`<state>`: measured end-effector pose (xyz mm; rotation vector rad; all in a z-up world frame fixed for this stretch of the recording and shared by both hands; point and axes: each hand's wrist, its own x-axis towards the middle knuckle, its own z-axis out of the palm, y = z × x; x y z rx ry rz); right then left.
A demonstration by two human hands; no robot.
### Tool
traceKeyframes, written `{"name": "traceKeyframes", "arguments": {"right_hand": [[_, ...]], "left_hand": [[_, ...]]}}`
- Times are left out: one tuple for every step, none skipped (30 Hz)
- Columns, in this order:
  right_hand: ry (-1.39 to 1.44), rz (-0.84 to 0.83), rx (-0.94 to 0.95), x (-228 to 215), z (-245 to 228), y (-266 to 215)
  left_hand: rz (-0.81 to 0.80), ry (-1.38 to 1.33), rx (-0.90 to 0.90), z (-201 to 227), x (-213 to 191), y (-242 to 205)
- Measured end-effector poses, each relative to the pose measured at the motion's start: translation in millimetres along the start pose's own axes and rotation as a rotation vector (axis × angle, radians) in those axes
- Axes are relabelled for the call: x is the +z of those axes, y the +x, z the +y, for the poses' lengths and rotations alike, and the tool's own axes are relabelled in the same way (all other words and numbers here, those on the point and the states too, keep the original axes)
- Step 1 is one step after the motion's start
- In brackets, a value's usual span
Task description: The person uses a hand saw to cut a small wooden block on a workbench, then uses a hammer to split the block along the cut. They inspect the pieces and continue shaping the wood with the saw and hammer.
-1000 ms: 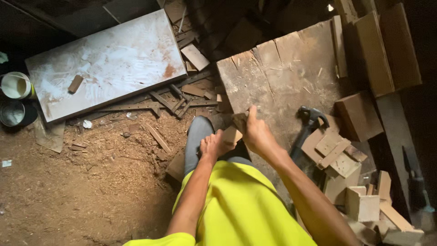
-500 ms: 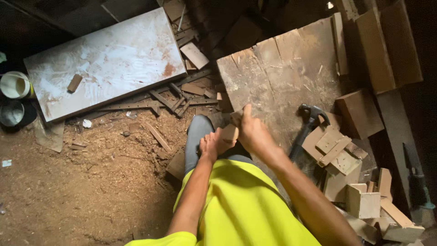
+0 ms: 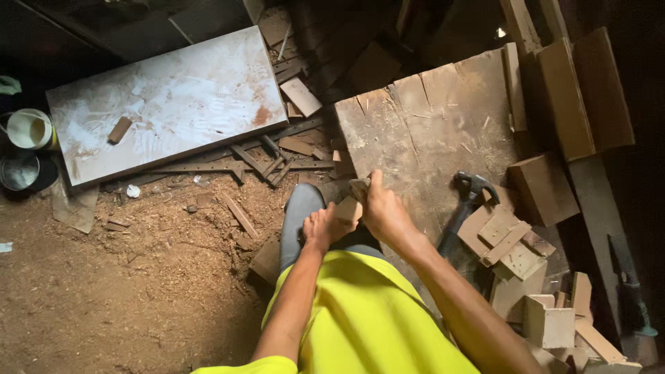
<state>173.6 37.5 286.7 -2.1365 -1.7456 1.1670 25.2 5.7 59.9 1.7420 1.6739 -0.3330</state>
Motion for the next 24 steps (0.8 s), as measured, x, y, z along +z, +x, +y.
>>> {"name": "traceKeyframes", "arguments": {"right_hand": [[-0.031,0.043,-0.063,-3,1,2],[-0.071,-0.017,-0.003,-18,4,-1],[-0.101,-0.095,0.071,-36,0,-16],[-0.070,-0.163,0.141,-55,-6,-34],[-0.044,-0.207,0.210,-83,-7,-47],[-0.027,-0.212,0.220,-108,-6,-65],[-0.007,-0.222,0.224,-125,-6,-77],[0.027,-0.147,0.067,-127,-6,-77],[0.061,-0.071,-0.090,-120,-1,-76],[0.094,0.005,-0.247,-105,5,-67],[0.098,-0.003,-0.144,-79,11,-46],[0.102,-0.012,-0.041,-52,17,-26],[0.090,0.013,-0.054,-21,22,-9],[0.077,0.039,-0.067,1,26,4],[0.042,0.001,-0.046,11,29,12],[0.007,-0.037,-0.026,12,27,15],[-0.029,-0.074,0.001,1,26,7],[-0.036,-0.133,0.093,-19,21,-2],[-0.044,-0.193,0.189,-48,17,-17],[-0.052,-0.162,0.159,-77,11,-40],[-0.059,-0.133,0.122,-102,4,-59],[-0.061,-0.156,0.176,-119,-3,-71],[-0.062,-0.173,0.229,-129,-6,-78],[-0.064,-0.191,0.282,-130,-6,-81]], "left_hand": [[-0.017,-0.005,-0.001,1,-1,5],[-0.034,-0.011,-0.002,2,-2,11],[-0.021,0.002,0.015,-4,1,3],[-0.007,0.014,0.031,-9,3,-4],[0.022,0.023,0.066,-4,2,2],[0.011,0.011,0.048,1,2,4],[0.000,0.002,0.023,2,0,3],[-0.010,-0.007,-0.002,3,-1,3],[-0.015,-0.002,-0.003,4,-1,2],[-0.020,0.002,-0.003,5,-1,2],[-0.023,0.003,-0.008,6,0,1],[-0.020,0.002,-0.002,7,0,0],[-0.021,0.003,-0.002,5,0,-2],[-0.021,0.005,-0.001,3,0,-4],[-0.024,0.018,0.002,3,-2,-3],[-0.027,0.031,0.004,2,-4,-3],[-0.035,0.043,0.011,3,-5,-4],[-0.033,0.029,0.005,5,-7,-4],[-0.034,0.015,-0.001,6,-7,-5],[-0.036,0.000,-0.007,8,-6,-5],[-0.038,0.004,-0.006,7,-6,-6],[-0.040,0.007,-0.006,7,-6,-7],[-0.037,0.013,0.000,7,-6,-6],[-0.025,0.007,0.006,8,-4,-6]]}}
